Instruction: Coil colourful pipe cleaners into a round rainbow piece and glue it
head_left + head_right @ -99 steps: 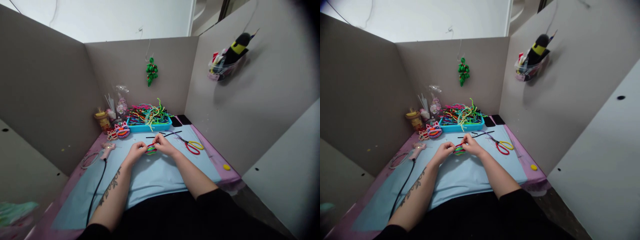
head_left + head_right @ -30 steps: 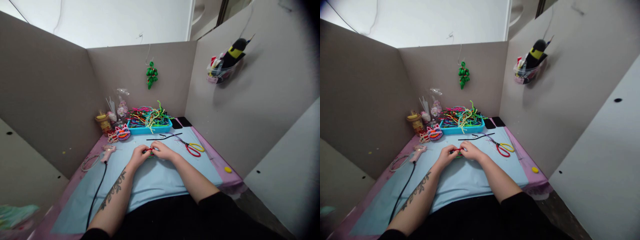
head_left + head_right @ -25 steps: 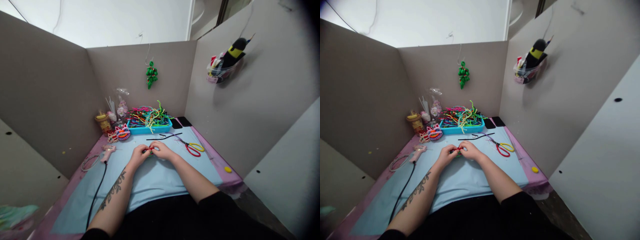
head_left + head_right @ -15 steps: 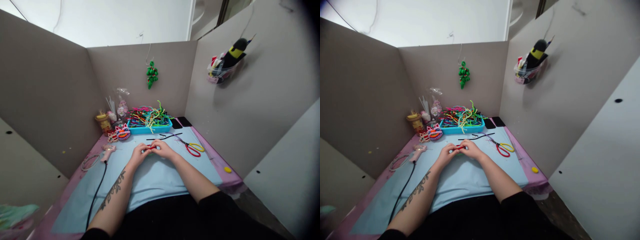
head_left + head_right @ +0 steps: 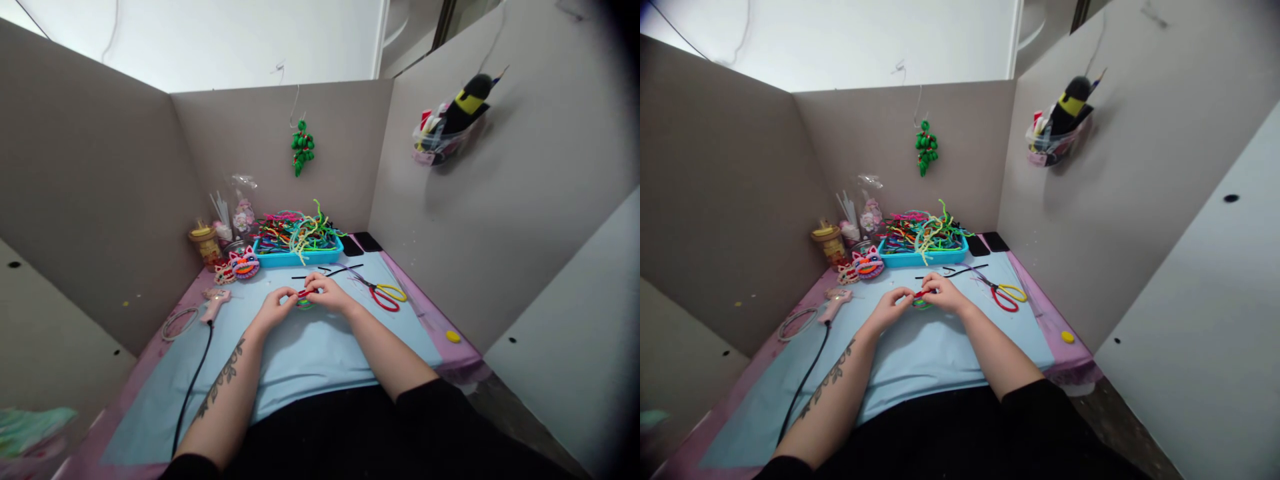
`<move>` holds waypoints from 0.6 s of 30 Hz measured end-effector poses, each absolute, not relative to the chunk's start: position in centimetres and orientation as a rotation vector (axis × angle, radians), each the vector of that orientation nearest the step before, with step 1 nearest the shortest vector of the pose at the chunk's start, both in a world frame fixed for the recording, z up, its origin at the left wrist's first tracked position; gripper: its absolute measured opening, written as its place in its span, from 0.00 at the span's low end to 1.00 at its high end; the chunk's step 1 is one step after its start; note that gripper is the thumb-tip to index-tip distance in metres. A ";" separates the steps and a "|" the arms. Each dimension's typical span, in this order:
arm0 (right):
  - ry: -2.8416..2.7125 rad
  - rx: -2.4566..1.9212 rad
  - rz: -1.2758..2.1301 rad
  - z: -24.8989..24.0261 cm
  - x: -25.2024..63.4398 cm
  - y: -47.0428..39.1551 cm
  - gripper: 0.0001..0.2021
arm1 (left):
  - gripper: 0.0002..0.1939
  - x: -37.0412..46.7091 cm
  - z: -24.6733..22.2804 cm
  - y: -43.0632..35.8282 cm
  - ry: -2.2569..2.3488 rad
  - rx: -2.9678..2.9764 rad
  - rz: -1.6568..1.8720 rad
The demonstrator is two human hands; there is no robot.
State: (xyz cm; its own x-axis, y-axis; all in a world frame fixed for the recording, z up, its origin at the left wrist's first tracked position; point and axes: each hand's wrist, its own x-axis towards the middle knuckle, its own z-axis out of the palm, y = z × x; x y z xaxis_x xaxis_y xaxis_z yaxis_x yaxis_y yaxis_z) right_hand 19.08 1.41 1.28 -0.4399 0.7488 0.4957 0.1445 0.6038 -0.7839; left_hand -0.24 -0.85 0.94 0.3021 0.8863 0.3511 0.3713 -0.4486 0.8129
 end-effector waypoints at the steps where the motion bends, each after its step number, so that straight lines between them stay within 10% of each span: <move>1: -1.927 -0.721 0.843 1.4 19.2 1.4 0.05 | 0.13 -0.3 1.0 -0.9 1.124 1.967 1.089; 18: -2.003 -0.738 0.759 0.2 18.6 2.3 0.07 | 0.14 0.3 0.4 -0.6 1.132 1.816 1.090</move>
State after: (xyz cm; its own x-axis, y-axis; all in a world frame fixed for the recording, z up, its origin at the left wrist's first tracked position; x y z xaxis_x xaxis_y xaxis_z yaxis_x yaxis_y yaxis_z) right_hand 18.57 2.32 0.24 -0.4662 0.7298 0.5001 0.2154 0.6419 -0.7359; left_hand 0.34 -0.57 0.35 0.2553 0.9258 0.2789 0.3138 -0.3522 0.8818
